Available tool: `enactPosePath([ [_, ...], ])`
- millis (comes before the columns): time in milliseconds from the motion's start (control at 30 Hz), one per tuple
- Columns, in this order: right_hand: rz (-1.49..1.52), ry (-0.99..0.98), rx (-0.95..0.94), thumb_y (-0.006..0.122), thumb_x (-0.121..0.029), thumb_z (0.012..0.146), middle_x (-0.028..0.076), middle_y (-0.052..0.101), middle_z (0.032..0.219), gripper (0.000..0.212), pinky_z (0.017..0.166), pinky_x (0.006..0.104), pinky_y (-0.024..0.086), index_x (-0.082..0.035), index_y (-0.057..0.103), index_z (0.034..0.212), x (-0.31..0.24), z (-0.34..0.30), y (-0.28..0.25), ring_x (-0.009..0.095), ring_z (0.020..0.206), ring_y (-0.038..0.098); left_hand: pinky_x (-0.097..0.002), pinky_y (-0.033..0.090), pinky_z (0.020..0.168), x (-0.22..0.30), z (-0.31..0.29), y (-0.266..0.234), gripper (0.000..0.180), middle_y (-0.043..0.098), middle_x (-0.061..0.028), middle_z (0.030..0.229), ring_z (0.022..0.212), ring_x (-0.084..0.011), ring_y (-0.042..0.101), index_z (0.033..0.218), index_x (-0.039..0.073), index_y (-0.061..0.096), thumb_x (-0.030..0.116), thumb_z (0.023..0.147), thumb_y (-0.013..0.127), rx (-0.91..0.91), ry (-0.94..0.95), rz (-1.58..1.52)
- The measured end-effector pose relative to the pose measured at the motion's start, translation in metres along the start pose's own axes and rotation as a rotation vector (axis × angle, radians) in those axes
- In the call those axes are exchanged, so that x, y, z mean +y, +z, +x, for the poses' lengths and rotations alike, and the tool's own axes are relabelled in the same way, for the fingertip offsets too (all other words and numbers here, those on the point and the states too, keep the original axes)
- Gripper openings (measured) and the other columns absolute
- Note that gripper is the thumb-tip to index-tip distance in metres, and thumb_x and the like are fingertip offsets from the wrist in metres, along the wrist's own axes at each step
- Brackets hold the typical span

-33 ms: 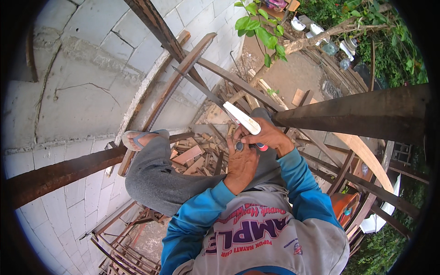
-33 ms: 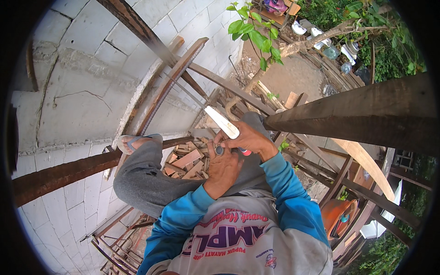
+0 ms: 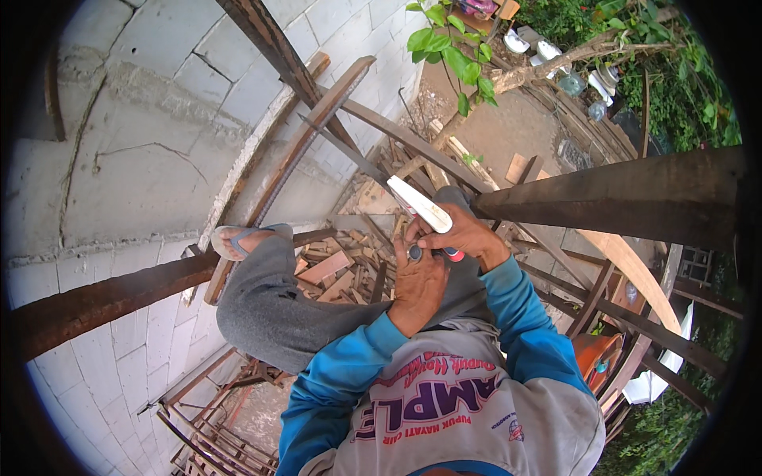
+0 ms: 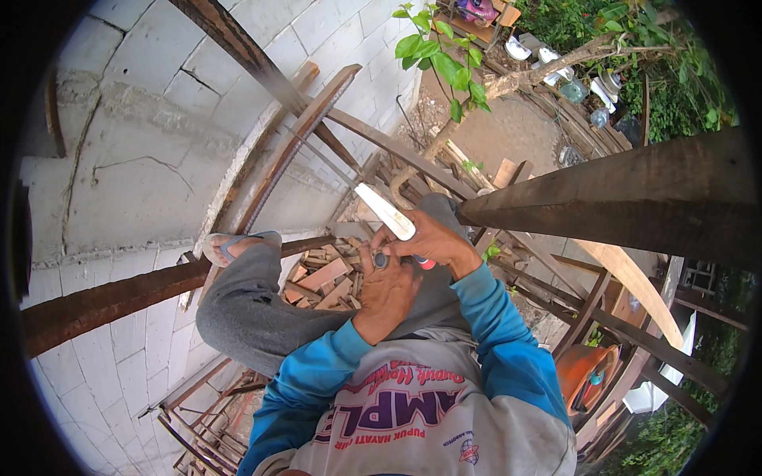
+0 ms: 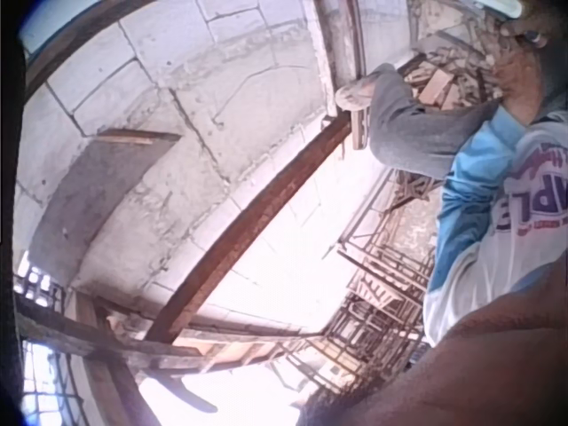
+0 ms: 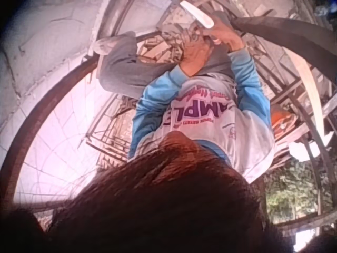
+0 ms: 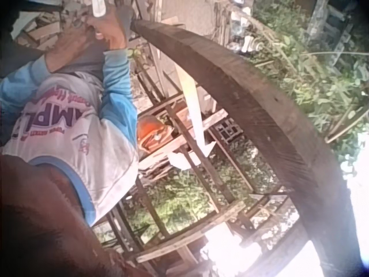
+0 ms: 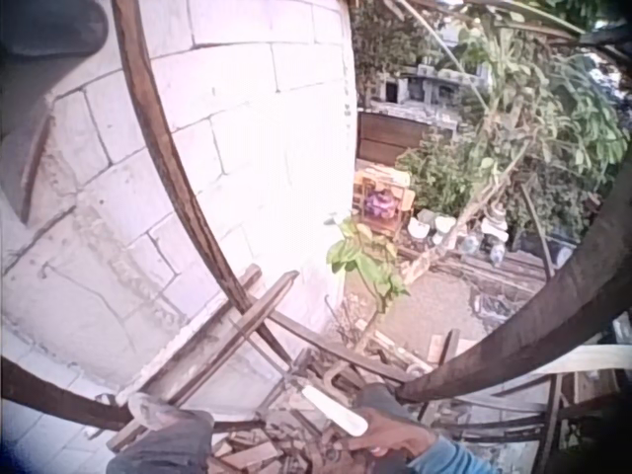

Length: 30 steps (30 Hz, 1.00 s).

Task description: The person saws through a wooden beam by hand while standing on a wooden scaffold.

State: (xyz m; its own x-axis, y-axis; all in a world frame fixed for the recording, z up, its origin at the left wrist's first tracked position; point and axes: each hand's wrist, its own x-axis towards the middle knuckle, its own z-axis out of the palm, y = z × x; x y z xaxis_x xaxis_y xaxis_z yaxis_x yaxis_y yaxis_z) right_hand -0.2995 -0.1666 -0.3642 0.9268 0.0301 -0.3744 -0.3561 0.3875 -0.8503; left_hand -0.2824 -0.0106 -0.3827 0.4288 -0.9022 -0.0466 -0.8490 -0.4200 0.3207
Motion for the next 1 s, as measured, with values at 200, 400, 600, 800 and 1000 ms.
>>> enactPosePath([
  [200, -0.085, -0.029, -0.019, 0.074, -0.007, 0.074, 0.007, 0.067, 0.096, 0.036, 0.072, 0.0278, 0.051, 0.002, 0.062, 0.106, 0.018, 0.002, -0.009, 0.014, 0.085, 0.062, -0.0612, 0.022, 0.106, 0.0, -0.004, 0.01, 0.035, 0.058, -0.0206, 0.115, 0.12, -0.0308, 0.048, 0.096, -0.002, 0.068, 0.029, 0.078, 0.069, -0.018, -0.015, -0.011],
  [400, -0.167, -0.056, -0.015, 0.073, -0.01, 0.074, 0.004, 0.067, 0.094, 0.031, 0.07, 0.0265, 0.048, 0.0, 0.063, 0.101, 0.02, 0.001, -0.006, 0.011, 0.082, 0.058, -0.0592, 0.022, 0.106, 0.002, -0.004, 0.007, 0.041, 0.056, -0.0222, 0.117, 0.118, -0.0337, 0.048, 0.102, -0.003, 0.065, 0.03, 0.078, 0.069, -0.018, -0.006, -0.015],
  [600, -0.058, -0.043, 0.024, 0.073, -0.013, 0.075, 0.004, 0.066, 0.091, 0.029, 0.069, 0.0264, 0.046, -0.001, 0.064, 0.099, 0.023, 0.0, -0.004, 0.012, 0.081, 0.057, -0.0526, 0.026, 0.103, 0.002, -0.004, 0.007, 0.041, 0.056, -0.0206, 0.115, 0.12, -0.0338, 0.044, 0.101, -0.002, 0.066, 0.031, 0.078, 0.07, -0.035, 0.0, -0.02],
  [800, -0.079, -0.022, 0.031, 0.075, -0.015, 0.074, 0.004, 0.065, 0.09, 0.029, 0.072, 0.0268, 0.047, 0.0, 0.064, 0.096, 0.028, 0.001, -0.006, 0.012, 0.083, 0.058, -0.0452, 0.031, 0.095, 0.004, 0.002, -0.005, 0.032, 0.058, -0.0178, 0.114, 0.124, -0.0311, 0.041, 0.094, 0.003, 0.07, 0.03, 0.077, 0.071, -0.235, -0.008, -0.02],
  [1000, 0.034, -0.064, 0.023, 0.074, -0.009, 0.076, 0.011, 0.065, 0.092, 0.026, 0.08, 0.0284, 0.046, -0.001, 0.056, 0.095, 0.042, 0.001, -0.007, 0.015, 0.088, 0.059, -0.0414, 0.04, 0.09, 0.001, 0.001, 0.01, 0.032, 0.061, -0.0149, 0.111, 0.122, -0.0309, 0.045, 0.096, 0.005, 0.07, 0.023, 0.07, 0.072, -0.063, 0.013, -0.02],
])
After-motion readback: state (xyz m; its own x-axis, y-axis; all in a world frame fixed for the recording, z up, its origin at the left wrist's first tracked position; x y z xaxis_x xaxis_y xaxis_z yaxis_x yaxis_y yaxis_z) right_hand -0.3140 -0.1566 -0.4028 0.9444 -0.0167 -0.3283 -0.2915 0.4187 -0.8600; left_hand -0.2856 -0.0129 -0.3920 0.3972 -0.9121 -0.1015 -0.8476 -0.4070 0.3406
